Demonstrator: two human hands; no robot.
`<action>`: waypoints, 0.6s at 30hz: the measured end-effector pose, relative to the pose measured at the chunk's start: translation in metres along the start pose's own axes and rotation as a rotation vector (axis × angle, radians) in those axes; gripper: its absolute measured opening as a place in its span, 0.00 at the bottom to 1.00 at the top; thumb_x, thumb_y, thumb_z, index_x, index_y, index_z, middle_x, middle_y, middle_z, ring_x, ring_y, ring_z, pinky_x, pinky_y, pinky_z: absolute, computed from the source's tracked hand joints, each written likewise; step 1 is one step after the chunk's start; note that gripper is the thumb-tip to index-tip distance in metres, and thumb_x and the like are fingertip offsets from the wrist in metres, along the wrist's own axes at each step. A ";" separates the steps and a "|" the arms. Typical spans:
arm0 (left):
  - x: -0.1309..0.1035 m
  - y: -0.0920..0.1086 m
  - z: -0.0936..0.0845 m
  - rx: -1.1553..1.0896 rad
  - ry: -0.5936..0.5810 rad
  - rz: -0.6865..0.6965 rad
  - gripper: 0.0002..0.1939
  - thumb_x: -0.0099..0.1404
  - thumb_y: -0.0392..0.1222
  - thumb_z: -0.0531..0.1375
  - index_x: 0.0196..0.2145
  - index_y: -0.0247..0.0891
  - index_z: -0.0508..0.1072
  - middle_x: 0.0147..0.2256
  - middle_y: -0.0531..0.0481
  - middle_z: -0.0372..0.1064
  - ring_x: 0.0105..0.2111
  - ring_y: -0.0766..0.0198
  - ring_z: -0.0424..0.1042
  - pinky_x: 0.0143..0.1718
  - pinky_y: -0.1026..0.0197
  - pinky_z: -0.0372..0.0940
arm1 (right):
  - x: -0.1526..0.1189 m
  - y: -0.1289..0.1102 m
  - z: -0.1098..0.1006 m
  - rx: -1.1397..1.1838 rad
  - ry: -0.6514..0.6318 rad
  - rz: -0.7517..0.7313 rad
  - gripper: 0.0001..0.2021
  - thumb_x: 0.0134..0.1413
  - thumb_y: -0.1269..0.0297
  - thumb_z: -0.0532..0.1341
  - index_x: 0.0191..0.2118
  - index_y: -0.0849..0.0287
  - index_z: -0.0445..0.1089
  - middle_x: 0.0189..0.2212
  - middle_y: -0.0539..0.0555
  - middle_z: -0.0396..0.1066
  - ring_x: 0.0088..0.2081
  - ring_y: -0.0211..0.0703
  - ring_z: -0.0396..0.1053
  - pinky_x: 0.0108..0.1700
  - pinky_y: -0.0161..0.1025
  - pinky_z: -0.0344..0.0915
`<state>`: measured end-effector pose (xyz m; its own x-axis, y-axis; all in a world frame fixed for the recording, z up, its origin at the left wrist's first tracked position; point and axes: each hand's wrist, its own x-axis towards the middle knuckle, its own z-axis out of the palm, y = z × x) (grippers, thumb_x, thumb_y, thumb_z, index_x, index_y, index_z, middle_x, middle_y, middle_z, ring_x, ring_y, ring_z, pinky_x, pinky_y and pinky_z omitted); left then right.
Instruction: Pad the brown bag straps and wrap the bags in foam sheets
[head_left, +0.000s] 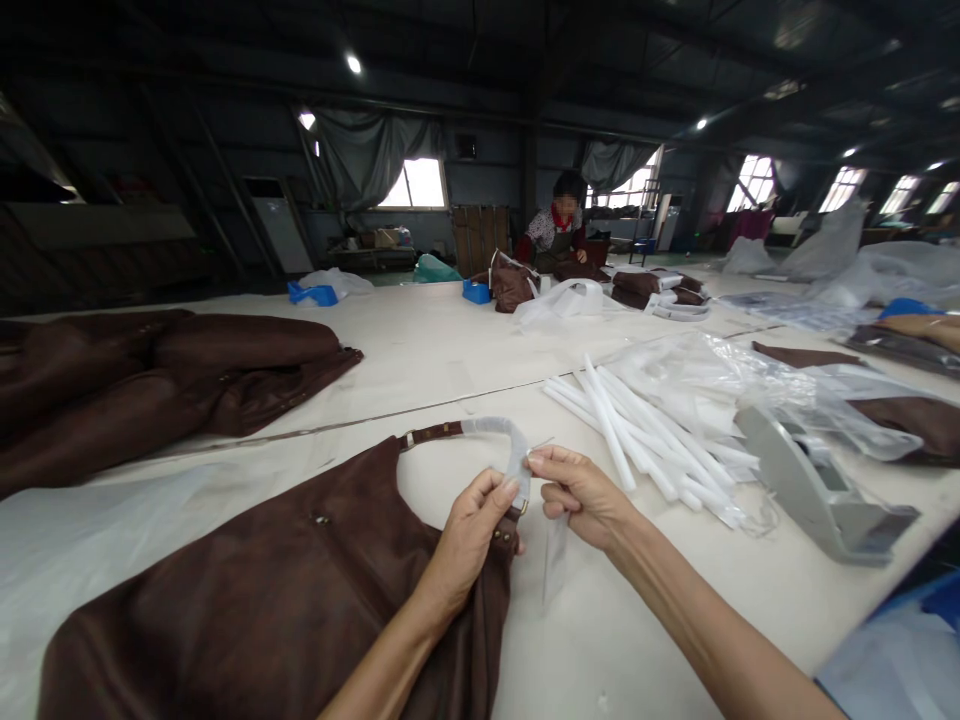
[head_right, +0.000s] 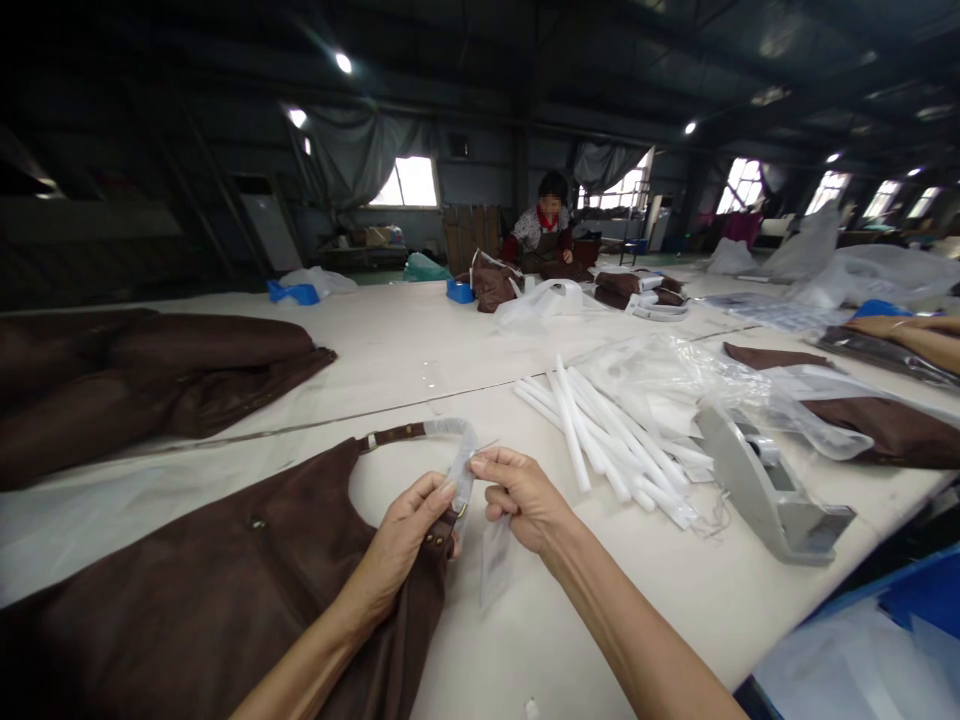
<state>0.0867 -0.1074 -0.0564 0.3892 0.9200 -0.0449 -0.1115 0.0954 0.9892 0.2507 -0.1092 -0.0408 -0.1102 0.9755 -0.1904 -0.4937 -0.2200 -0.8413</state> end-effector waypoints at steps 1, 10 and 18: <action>0.001 -0.002 0.001 0.000 -0.012 0.000 0.21 0.58 0.59 0.63 0.31 0.38 0.65 0.22 0.59 0.59 0.17 0.71 0.65 0.17 0.70 0.57 | 0.006 0.000 0.001 0.013 0.014 -0.004 0.21 0.32 0.58 0.76 0.30 0.60 0.68 0.23 0.41 0.65 0.15 0.20 0.40 0.19 0.29 0.48; -0.002 -0.004 -0.003 -0.024 0.068 -0.024 0.21 0.61 0.59 0.61 0.30 0.39 0.61 0.24 0.59 0.59 0.17 0.70 0.66 0.16 0.70 0.57 | 0.033 -0.004 0.004 -0.132 -0.002 -0.051 0.17 0.38 0.57 0.72 0.30 0.60 0.68 0.24 0.44 0.68 0.15 0.23 0.41 0.18 0.29 0.49; -0.002 -0.004 -0.003 -0.173 0.096 -0.003 0.20 0.61 0.57 0.61 0.30 0.38 0.63 0.29 0.57 0.61 0.18 0.69 0.69 0.17 0.69 0.59 | -0.018 0.000 -0.020 -1.274 0.000 -0.388 0.09 0.59 0.64 0.57 0.30 0.58 0.72 0.27 0.50 0.71 0.31 0.40 0.67 0.37 0.36 0.60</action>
<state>0.0837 -0.1090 -0.0610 0.3015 0.9509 -0.0697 -0.2694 0.1550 0.9505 0.2700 -0.1271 -0.0471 -0.1468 0.9748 0.1679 0.6536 0.2230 -0.7232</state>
